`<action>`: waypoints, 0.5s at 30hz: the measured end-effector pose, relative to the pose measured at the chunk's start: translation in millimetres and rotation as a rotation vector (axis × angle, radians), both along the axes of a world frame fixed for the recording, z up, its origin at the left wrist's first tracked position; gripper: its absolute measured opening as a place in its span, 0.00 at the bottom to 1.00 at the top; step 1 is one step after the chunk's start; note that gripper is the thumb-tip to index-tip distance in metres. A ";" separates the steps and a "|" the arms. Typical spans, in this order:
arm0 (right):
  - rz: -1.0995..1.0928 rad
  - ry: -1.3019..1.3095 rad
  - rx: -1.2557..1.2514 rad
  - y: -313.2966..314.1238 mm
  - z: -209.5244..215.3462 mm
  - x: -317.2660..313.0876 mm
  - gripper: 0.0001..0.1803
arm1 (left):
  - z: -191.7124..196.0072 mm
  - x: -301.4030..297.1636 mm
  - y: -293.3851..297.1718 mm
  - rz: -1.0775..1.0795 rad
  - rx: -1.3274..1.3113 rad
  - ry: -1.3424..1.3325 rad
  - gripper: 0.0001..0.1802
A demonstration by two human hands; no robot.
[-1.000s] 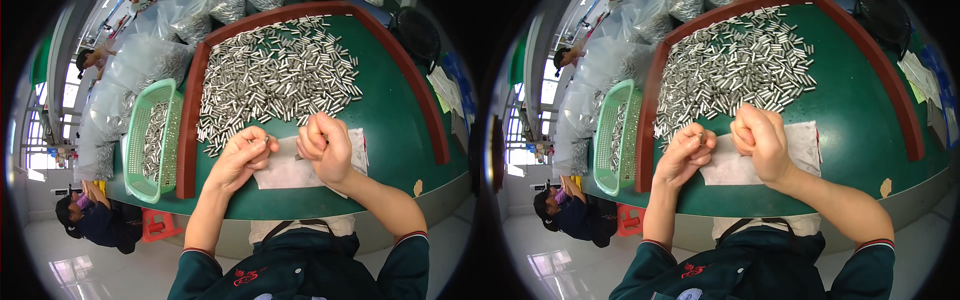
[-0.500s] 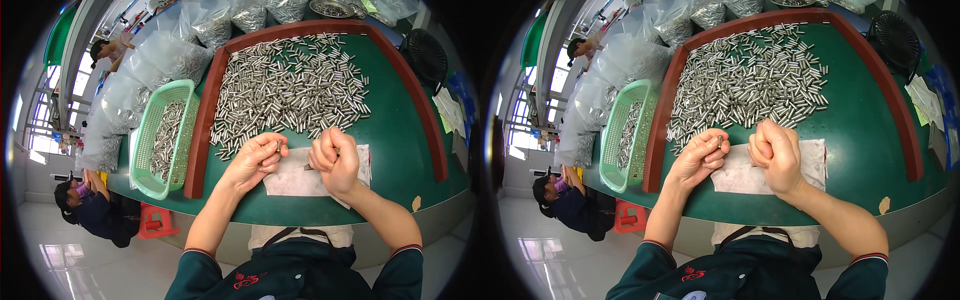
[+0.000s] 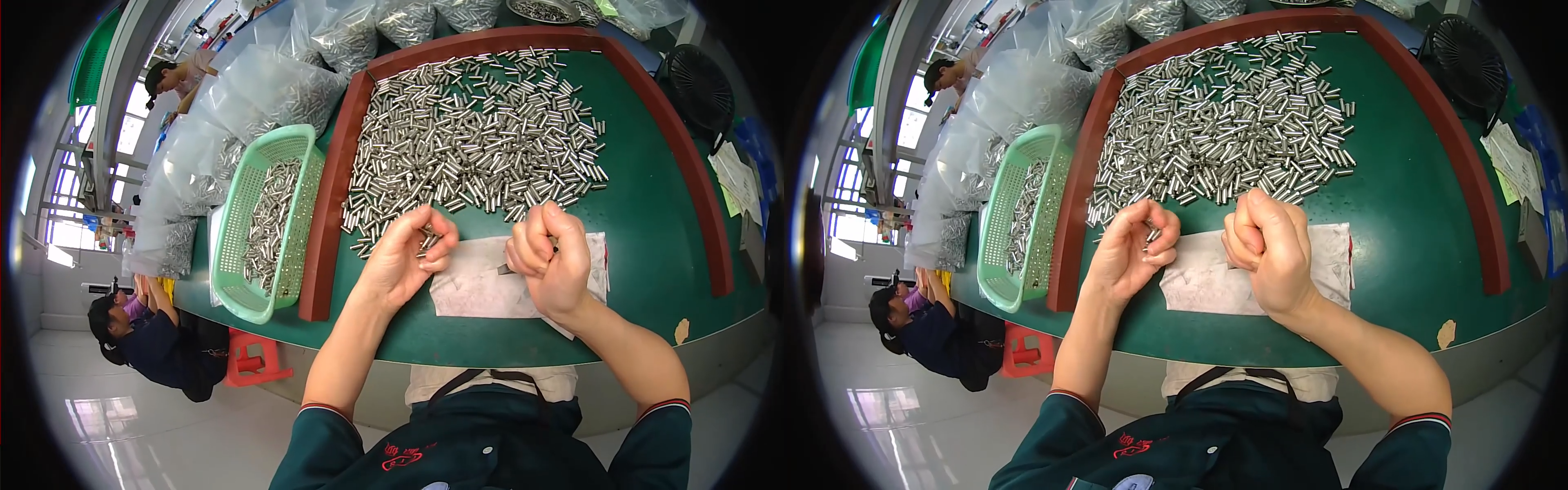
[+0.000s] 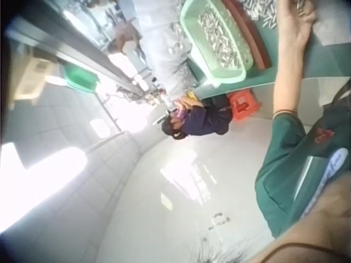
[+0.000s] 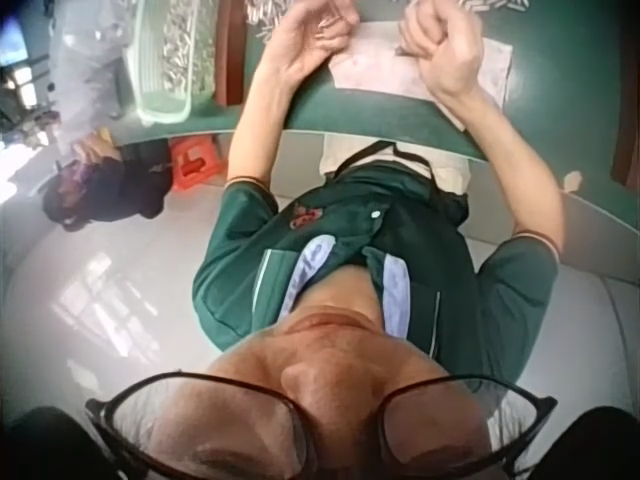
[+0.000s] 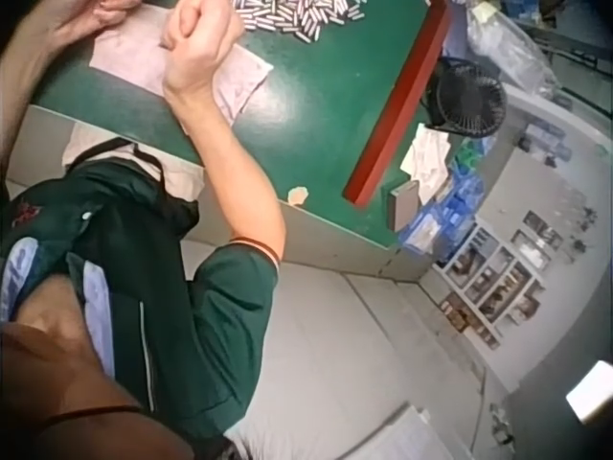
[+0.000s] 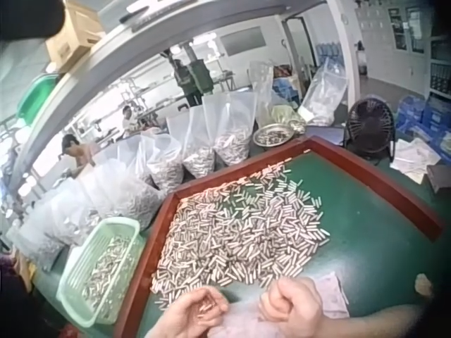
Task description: The recorder is picking up small cylindrical metal parts from a tray and using a small metal tool to inspect or deburr them before placing them in a basket.
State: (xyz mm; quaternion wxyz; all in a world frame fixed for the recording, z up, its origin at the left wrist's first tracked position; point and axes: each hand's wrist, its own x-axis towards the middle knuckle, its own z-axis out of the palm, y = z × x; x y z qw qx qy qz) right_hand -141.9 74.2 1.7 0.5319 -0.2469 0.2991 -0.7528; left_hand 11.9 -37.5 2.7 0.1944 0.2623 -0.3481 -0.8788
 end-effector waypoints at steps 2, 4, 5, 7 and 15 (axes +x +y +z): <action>0.002 0.005 -0.015 -0.2 -1.4 -0.1 0.22 | -0.5 -0.2 -2.6 0.002 -0.174 0.016 0.18; -0.003 -0.002 -0.009 0.0 -1.6 -0.9 0.22 | 0.4 -4.5 -3.7 0.053 -0.559 -0.307 0.16; 0.000 -0.009 -0.011 -0.4 -1.1 -0.4 0.22 | 4.7 -10.3 -1.3 0.125 -0.838 -0.416 0.12; 0.001 -0.019 -0.014 -0.4 -0.5 0.5 0.22 | -0.7 -16.1 -0.7 0.177 -1.247 -0.596 0.08; 0.003 -0.012 -0.003 -0.9 1.7 0.0 0.22 | -10.6 -21.7 -2.0 0.138 -1.764 -0.823 0.05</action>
